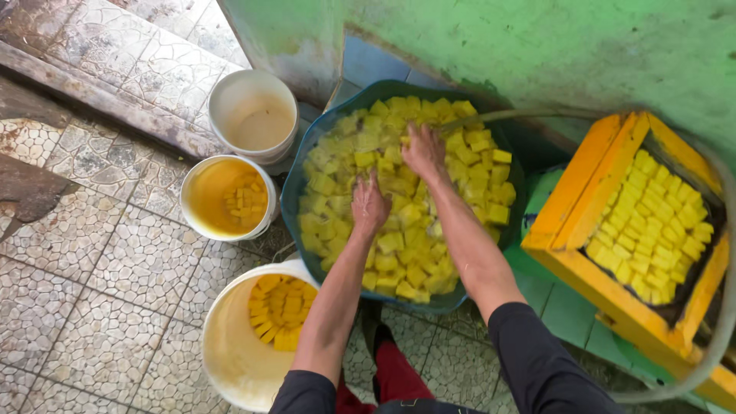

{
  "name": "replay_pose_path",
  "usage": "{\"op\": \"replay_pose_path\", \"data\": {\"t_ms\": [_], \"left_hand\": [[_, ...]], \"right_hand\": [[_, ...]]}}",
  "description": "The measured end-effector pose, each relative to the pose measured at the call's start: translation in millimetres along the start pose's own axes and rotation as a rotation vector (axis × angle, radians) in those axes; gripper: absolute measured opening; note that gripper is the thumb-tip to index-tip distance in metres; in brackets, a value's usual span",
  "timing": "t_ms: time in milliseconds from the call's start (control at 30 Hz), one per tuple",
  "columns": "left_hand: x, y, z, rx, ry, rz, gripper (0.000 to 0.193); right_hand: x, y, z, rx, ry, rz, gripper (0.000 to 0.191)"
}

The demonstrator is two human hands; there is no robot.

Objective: The person picks yellow cubes out of a large water-filled basin and places them one at a time into white buckets, arranging the cubes inside the buckets by hand. At the end the person picks up a pink scoop near the filled containers.

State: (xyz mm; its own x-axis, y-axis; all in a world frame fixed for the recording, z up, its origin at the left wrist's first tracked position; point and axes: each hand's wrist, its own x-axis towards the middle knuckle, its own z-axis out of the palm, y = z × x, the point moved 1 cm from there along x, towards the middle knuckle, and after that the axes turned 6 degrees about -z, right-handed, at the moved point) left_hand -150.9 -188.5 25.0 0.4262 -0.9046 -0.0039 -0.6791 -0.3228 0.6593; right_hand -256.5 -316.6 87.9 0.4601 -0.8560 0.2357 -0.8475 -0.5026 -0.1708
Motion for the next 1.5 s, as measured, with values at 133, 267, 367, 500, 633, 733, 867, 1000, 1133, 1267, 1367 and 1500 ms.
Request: {"op": "replay_pose_path", "data": {"t_ms": [133,267,367,500,633,733,867,1000,1133,1267,1367,1500], "left_hand": [[27.6,-19.4,44.1,-0.010,0.036,-0.112,0.058],[43.4,-34.0,57.1,-0.317,-0.005,-0.487,0.045],[56.5,-34.0,59.4,-1.004,-0.034,-0.808,0.039],[72.4,-29.5,51.7,-1.821,-0.200,-0.959,0.033],[71.7,-44.2,40.4,-1.783,-0.306,-1.058,0.026],[58.9,-58.7,35.4,-1.806,-0.217,-1.058,0.022],[43.5,-70.8,32.4,-2.062,-0.206,-0.834,0.020],[42.4,-75.5,43.0,-2.065,-0.322,-0.909,0.032],[58.9,-71.0,58.9,-1.939,-0.240,-0.861,0.032],[77.8,-60.3,53.8,-1.694,-0.063,-0.879,0.029],[82.3,-57.0,42.7,-1.899,-0.307,-1.051,0.054],[72.2,-61.4,13.2,-1.998,-0.276,-0.832,0.037]], "right_hand": [[-13.6,17.8,30.3,0.048,-0.102,0.033,0.028],[-26.3,25.1,35.9,0.426,-0.024,0.135,0.033],[-18.4,21.0,35.1,0.754,-0.098,0.019,0.037],[22.2,14.7,41.1,0.631,-0.010,-0.013,0.037],[68.9,26.5,67.1,0.341,0.055,0.110,0.037],[84.9,37.6,90.5,0.228,-0.061,0.061,0.031],[89.6,40.5,109.0,0.145,-0.366,0.138,0.046],[75.6,37.7,105.5,0.193,0.060,-0.046,0.048],[56.2,37.8,75.4,0.420,-0.042,0.113,0.035],[45.8,24.6,43.6,0.971,-0.215,-0.089,0.035],[45.6,5.0,43.2,0.849,-0.303,-0.294,0.036],[52.4,-12.0,69.0,0.403,-0.024,-0.422,0.031]]}}
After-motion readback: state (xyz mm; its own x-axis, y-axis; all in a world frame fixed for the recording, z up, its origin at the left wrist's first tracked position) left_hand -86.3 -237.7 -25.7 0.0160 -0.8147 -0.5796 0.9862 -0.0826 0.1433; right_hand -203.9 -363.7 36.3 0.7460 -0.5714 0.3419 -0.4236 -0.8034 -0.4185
